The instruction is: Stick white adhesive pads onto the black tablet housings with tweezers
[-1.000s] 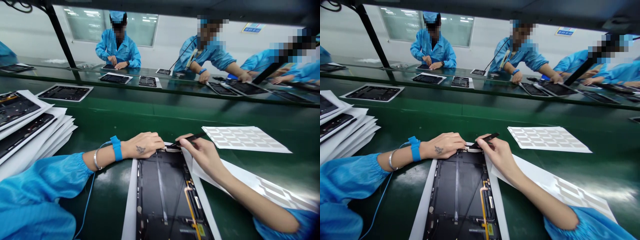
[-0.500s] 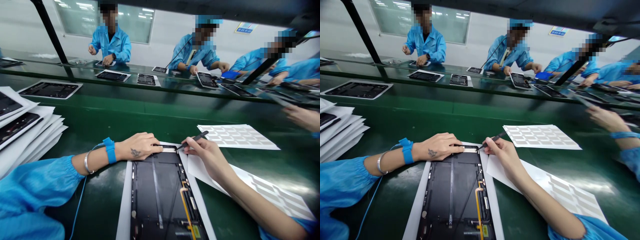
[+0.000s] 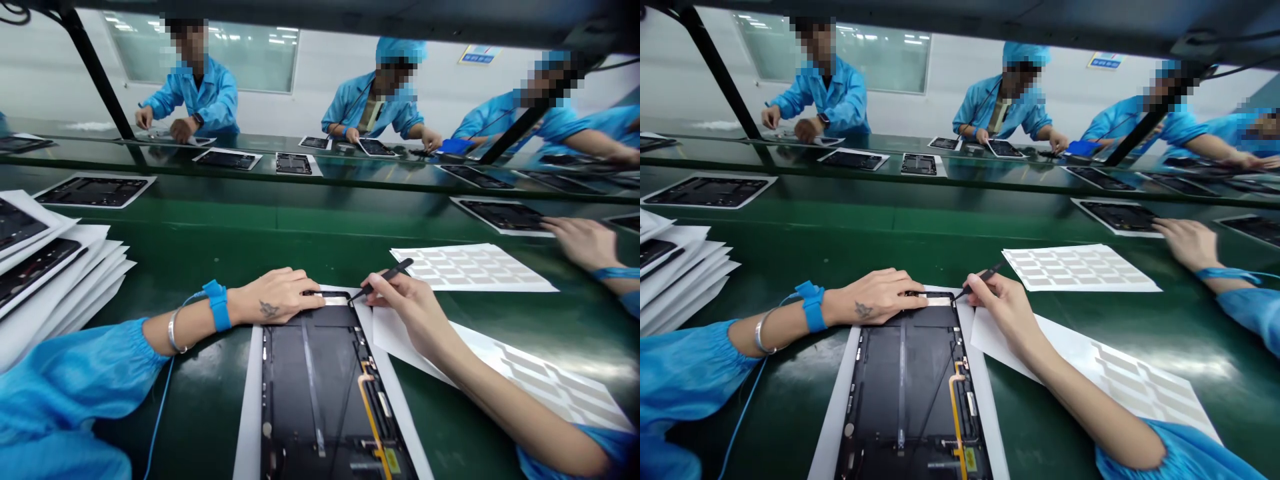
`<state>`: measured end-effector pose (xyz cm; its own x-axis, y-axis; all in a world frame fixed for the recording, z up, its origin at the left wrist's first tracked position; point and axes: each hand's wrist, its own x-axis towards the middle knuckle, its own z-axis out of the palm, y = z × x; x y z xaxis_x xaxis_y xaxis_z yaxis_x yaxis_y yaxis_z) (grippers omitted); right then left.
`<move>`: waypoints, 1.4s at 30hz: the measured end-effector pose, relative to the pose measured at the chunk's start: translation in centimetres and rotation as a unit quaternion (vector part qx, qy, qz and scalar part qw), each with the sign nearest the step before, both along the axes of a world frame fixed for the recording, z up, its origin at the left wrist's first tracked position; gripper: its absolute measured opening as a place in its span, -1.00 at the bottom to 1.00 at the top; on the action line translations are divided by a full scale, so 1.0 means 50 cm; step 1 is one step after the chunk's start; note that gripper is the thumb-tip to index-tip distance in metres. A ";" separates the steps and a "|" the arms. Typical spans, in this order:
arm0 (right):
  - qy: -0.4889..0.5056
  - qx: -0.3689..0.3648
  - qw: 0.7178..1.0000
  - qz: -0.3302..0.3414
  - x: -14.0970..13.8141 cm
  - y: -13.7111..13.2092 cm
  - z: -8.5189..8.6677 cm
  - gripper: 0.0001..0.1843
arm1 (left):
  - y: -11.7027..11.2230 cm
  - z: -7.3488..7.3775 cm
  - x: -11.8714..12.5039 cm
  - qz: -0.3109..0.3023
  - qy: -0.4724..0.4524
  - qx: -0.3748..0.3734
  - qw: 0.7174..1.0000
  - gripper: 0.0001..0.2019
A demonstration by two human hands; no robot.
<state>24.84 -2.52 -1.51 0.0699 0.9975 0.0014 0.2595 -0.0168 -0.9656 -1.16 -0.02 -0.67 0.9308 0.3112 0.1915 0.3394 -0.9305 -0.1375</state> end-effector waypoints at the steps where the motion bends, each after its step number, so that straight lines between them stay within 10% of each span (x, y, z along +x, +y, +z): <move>1: 0.004 0.012 1.000 -0.004 -0.001 0.001 0.001 -0.47 | -0.002 0.007 0.004 0.005 0.016 0.001 1.000 -0.68; 10: -0.140 0.196 0.968 0.074 0.000 -0.011 0.029 -0.72 | -0.017 0.026 0.059 0.064 0.086 0.041 0.993 -0.55; 16: -0.339 0.285 0.860 0.254 -0.017 0.001 0.060 -0.82 | -0.007 0.005 0.024 0.049 0.019 -0.022 0.998 -0.63; 22: -0.456 0.254 0.774 0.358 -0.057 0.040 0.042 -0.83 | 0.008 -0.022 -0.012 0.022 -0.107 -0.090 0.990 -0.71; 36: -0.537 0.229 0.686 0.433 -0.093 0.049 0.080 -0.82 | 0.006 -0.018 -0.005 0.026 -0.084 -0.052 0.995 -0.78; 42: -0.547 0.181 0.706 0.412 -0.049 0.056 0.082 -0.82 | 0.004 -0.018 -0.005 0.027 -0.055 -0.036 0.997 -0.78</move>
<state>22.41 0.28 2.57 -0.7737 0.6202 -0.1294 0.6316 0.7709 -0.0822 -1.40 0.19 -1.56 0.8872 0.3762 0.2670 0.3978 -0.9170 -0.0297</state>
